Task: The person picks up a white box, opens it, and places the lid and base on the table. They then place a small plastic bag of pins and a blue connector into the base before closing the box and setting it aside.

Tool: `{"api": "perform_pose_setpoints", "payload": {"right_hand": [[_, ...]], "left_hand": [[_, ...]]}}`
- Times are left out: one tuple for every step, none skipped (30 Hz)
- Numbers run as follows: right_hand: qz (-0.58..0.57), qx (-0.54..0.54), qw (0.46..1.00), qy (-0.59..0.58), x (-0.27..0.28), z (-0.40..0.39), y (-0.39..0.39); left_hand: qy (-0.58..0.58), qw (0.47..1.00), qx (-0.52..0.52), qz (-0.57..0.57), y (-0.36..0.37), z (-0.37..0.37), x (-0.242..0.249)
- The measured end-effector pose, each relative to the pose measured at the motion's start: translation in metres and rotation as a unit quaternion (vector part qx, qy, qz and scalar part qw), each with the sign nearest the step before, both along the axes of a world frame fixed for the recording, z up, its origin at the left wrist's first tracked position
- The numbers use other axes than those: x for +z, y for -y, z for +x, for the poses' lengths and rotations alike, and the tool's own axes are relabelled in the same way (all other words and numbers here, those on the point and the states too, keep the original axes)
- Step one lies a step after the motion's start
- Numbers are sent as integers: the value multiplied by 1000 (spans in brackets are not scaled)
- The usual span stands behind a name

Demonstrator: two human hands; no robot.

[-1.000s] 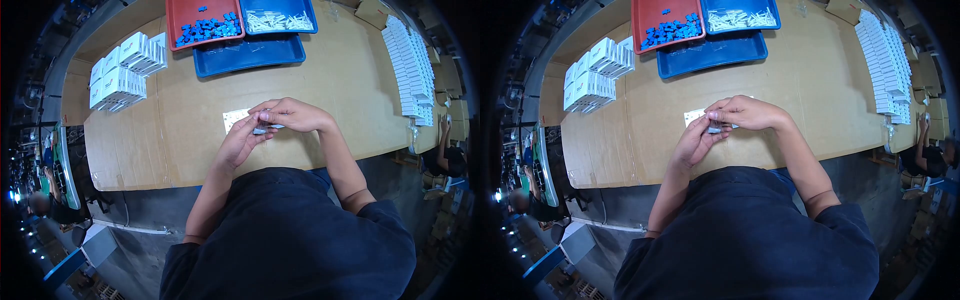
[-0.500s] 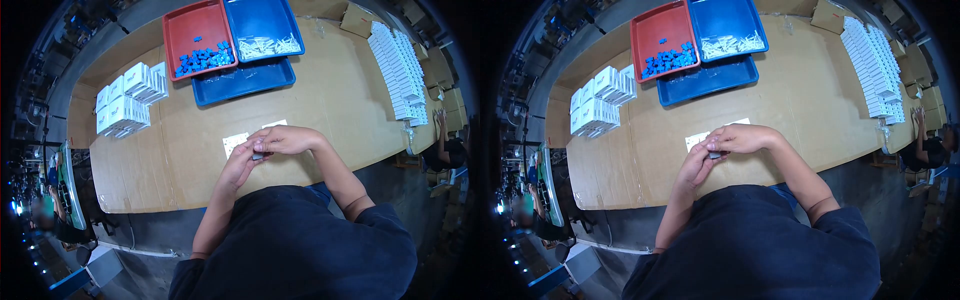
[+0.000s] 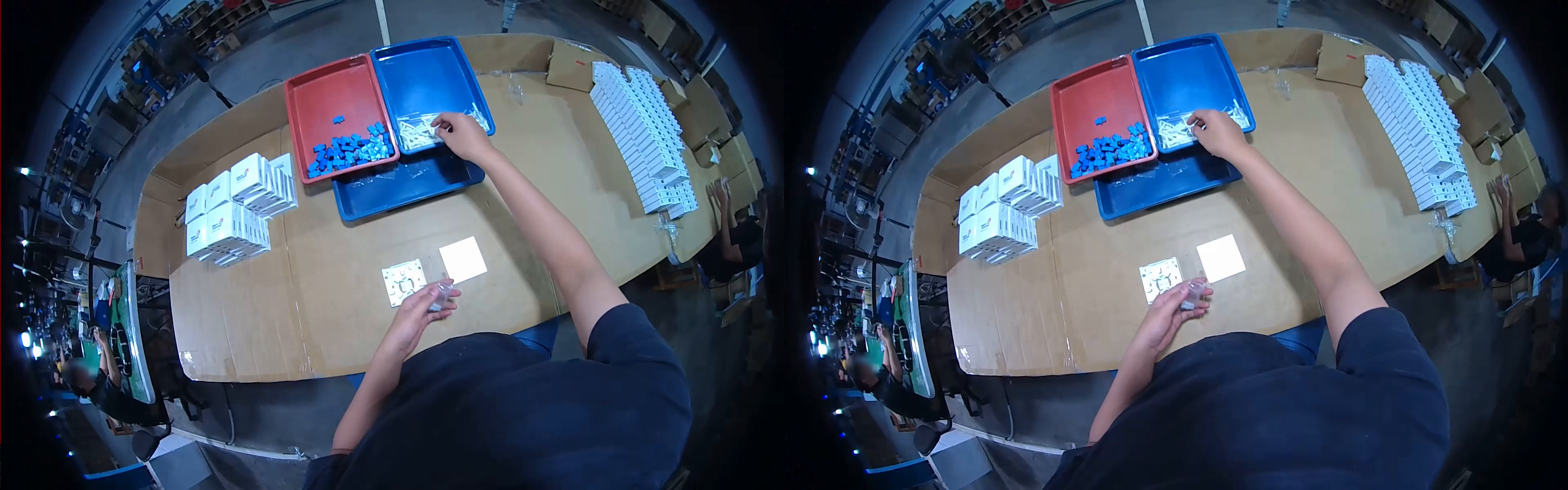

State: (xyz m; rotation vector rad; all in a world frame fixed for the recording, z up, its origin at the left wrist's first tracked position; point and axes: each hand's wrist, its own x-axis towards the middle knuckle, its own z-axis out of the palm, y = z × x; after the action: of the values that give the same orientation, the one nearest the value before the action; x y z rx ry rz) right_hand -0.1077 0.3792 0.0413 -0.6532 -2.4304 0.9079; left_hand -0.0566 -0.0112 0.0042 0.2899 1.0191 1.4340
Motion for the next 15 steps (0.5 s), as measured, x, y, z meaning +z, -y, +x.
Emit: {"api": "perform_pose_setpoints", "payload": {"right_hand": [[33,-28,999,22,5,-12,-5],[66,-56,995,44,9,-21,-7],[75,-65,993,61,11,-28,-9],[79,-64,993,56,13,-35,-11],[102,-69,989,87,9,-43,-14],[125,-74,982,118,6,-51,-17],[148,-65,978,134,4,-55,-19],[151,-65,978,130,2,-60,-20],[166,-75,971,153,-1,-64,-20],[179,-84,964,178,-4,-69,-21],[166,-88,965,184,-8,-72,-23],[168,-88,965,183,-11,-74,-24],[157,-104,967,170,-16,-75,-25],[146,-120,969,157,-20,-76,-26],[147,-120,969,157,-23,-77,-29]], "left_hand": [[-27,1000,-10,-10,1,2,3],[-54,998,-20,-19,2,3,5],[-56,998,-20,-20,3,3,5],[-62,998,-18,-16,5,2,4],[-41,999,-19,-9,7,0,3],[-21,1000,-21,-2,8,-2,3],[-4,1000,-14,2,9,-3,5],[-9,1000,-13,5,9,-3,5],[-8,1000,-12,6,10,-4,5],[-6,1000,-11,6,10,-4,6],[-12,1000,-13,3,10,-5,8],[-12,1000,-13,4,10,-5,7],[-8,1000,-11,2,10,-5,7],[-3,1000,-10,0,10,-5,7],[-2,1000,-11,2,9,-5,7]]}}
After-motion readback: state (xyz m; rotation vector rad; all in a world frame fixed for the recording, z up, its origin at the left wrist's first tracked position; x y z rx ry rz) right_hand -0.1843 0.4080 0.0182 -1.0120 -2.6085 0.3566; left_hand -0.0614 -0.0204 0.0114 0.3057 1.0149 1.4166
